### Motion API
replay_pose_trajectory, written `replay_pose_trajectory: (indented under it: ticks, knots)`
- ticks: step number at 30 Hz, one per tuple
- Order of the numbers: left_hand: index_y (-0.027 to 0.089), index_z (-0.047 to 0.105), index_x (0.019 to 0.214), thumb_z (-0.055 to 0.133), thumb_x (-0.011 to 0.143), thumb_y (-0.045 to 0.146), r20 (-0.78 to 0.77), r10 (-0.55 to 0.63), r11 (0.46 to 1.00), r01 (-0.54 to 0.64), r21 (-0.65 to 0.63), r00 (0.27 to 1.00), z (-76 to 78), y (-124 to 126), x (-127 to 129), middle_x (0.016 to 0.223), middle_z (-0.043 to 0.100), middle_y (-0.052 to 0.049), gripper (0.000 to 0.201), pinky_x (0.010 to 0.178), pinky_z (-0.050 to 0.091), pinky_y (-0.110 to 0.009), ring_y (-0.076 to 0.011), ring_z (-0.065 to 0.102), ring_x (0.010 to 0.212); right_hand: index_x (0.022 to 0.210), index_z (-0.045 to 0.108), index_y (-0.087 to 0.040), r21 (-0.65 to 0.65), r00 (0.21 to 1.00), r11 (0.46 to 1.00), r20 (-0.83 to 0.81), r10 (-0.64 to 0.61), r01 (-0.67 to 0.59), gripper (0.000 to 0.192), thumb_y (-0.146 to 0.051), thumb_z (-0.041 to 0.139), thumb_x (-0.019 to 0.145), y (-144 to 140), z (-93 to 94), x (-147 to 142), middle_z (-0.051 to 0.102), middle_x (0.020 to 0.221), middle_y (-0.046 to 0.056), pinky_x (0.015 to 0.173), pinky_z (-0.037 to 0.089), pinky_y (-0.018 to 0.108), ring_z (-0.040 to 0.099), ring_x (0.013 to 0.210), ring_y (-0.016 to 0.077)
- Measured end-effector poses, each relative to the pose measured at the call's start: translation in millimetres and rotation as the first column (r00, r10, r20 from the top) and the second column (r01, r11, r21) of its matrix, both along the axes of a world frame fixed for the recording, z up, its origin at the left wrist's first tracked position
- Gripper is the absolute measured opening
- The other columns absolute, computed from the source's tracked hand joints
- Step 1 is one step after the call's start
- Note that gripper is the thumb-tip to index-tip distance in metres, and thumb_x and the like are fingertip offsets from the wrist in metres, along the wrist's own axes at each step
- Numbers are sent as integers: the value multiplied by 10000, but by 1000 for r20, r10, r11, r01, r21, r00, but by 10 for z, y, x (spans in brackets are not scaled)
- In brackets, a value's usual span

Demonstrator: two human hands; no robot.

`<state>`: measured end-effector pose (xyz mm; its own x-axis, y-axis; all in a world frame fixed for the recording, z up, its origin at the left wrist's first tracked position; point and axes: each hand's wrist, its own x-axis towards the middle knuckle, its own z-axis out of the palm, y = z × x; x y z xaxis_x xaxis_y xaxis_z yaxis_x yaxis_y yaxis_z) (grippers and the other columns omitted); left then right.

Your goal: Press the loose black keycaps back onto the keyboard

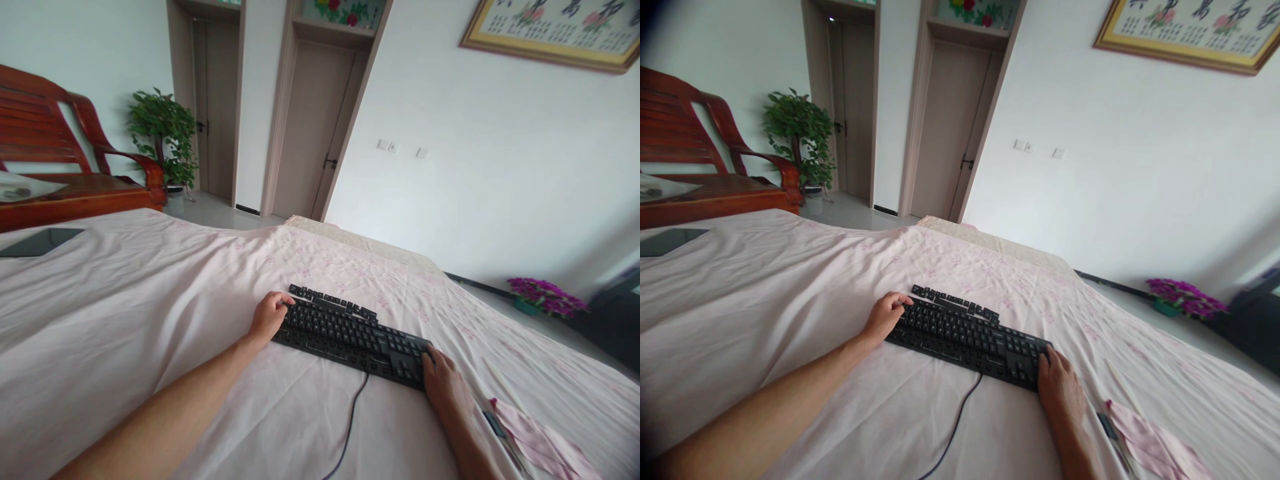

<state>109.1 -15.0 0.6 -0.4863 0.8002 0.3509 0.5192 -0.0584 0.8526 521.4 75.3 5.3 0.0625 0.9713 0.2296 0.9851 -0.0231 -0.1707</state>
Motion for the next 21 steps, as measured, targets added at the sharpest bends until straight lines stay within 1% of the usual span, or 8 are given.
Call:
replay_pose_trajectory:
  ticks: [8, 16, 21]
  knots:
    - [210, 696, 807, 451, 718, 82, -25, -20, 999, 19, -38, 999, -3, 3, -5, 913, 685, 1, 291, 748, 432, -255, -149, 592, 793, 1383, 452, -219, 0, 1000, 1000, -7, -3, 3, 562, -446, 213, 927, 21, -20, 20, 484, 1389, 102, 955, 410, 432, 521, 1168, 315]
    - [218, 700, 812, 456, 738, 95, -47, -32, 998, 30, -47, 998, -5, 4, -14, 928, 687, 7, 282, 749, 426, -251, -149, 595, 802, 1381, 456, -230, 10, 1000, 1000, -18, 3, -3, 567, -458, 218, 919, 67, -76, 59, 484, 1388, 100, 944, 419, 428, 519, 1178, 310]
    - [223, 699, 810, 451, 743, 95, -53, -40, 998, 38, -48, 998, -7, 1, -14, 930, 684, 10, 286, 754, 426, -251, -148, 596, 806, 1385, 454, -227, 5, 1000, 1000, -21, 4, -3, 571, -457, 218, 919, 76, -77, 61, 490, 1383, 106, 951, 415, 431, 516, 1186, 312]
